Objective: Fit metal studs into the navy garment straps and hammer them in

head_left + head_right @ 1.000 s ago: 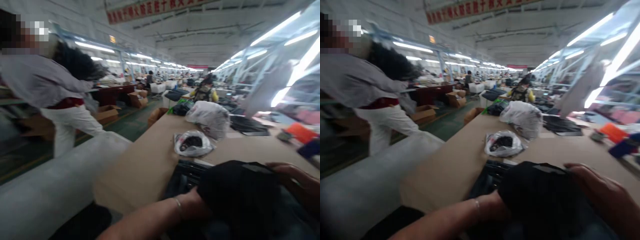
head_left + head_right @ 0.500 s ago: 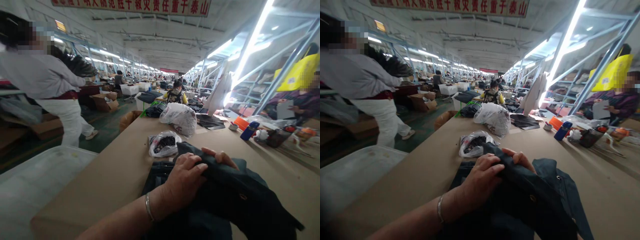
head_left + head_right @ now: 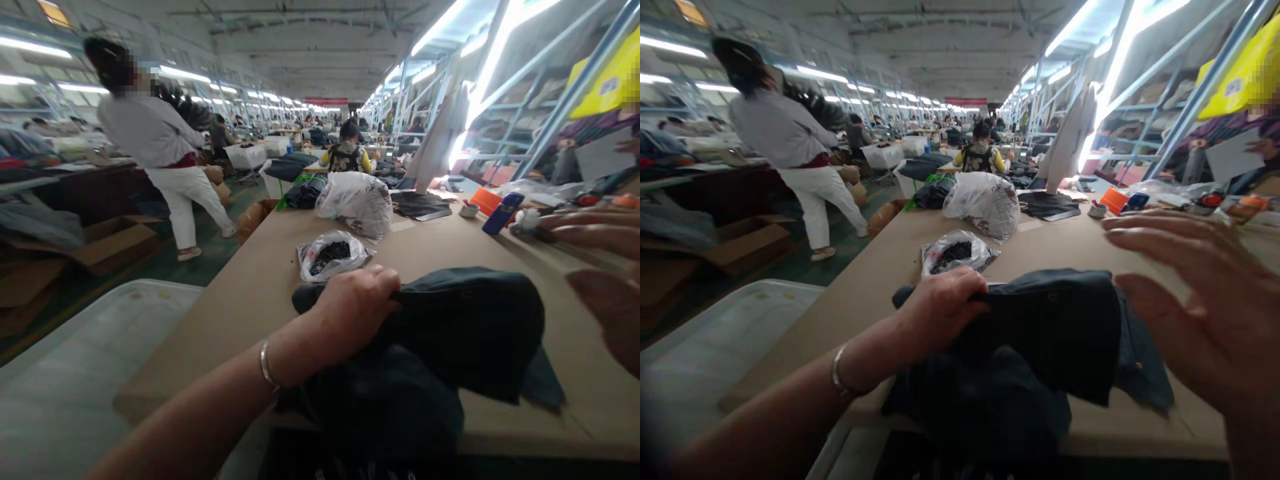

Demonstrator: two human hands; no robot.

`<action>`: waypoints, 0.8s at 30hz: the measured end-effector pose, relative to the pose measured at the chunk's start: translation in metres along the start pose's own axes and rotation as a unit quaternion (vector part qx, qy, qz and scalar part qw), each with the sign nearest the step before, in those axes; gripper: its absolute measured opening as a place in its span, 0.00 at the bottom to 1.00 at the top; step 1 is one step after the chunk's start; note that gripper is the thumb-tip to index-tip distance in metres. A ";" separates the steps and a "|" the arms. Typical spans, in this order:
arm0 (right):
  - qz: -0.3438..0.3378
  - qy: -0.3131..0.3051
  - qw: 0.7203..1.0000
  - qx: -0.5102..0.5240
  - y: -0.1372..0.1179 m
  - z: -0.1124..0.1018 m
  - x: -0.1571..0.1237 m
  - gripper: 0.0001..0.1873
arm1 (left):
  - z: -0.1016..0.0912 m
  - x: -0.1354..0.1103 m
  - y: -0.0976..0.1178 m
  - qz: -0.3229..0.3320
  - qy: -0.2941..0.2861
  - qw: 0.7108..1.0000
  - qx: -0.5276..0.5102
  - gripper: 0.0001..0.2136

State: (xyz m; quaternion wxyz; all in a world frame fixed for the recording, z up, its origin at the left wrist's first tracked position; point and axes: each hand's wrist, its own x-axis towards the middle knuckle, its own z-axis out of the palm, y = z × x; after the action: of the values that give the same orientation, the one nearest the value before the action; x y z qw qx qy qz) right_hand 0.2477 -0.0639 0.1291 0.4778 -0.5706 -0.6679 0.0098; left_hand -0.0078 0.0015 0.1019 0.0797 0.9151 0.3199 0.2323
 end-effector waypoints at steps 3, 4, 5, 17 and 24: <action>-0.191 -0.086 0.969 -0.131 -0.020 -0.008 -0.007 0.25 | -0.031 0.009 0.020 0.031 -0.019 0.999 -0.008 0.04; -0.235 -0.106 0.954 -0.151 -0.021 -0.007 -0.010 0.24 | -0.040 0.010 0.028 0.028 -0.031 0.999 -0.026 0.05; -0.248 -0.130 0.948 -0.152 -0.018 -0.006 -0.013 0.22 | -0.049 0.009 0.034 0.015 -0.051 0.998 -0.045 0.07; 0.233 -0.464 0.850 0.094 0.076 0.093 -0.058 0.16 | 0.033 -0.018 -0.027 -0.172 -0.317 0.931 -0.059 0.09; 0.132 -0.438 0.886 -0.076 0.121 0.156 -0.074 0.18 | 0.104 -0.014 -0.079 -0.181 -0.337 0.918 0.109 0.12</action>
State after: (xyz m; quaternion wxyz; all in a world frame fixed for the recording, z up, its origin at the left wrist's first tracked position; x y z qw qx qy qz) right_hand 0.2292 0.0042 -0.0696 0.0862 -0.6258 -0.7262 0.2713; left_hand -0.0114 0.0544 -0.0176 0.1234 0.8685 0.4578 -0.1443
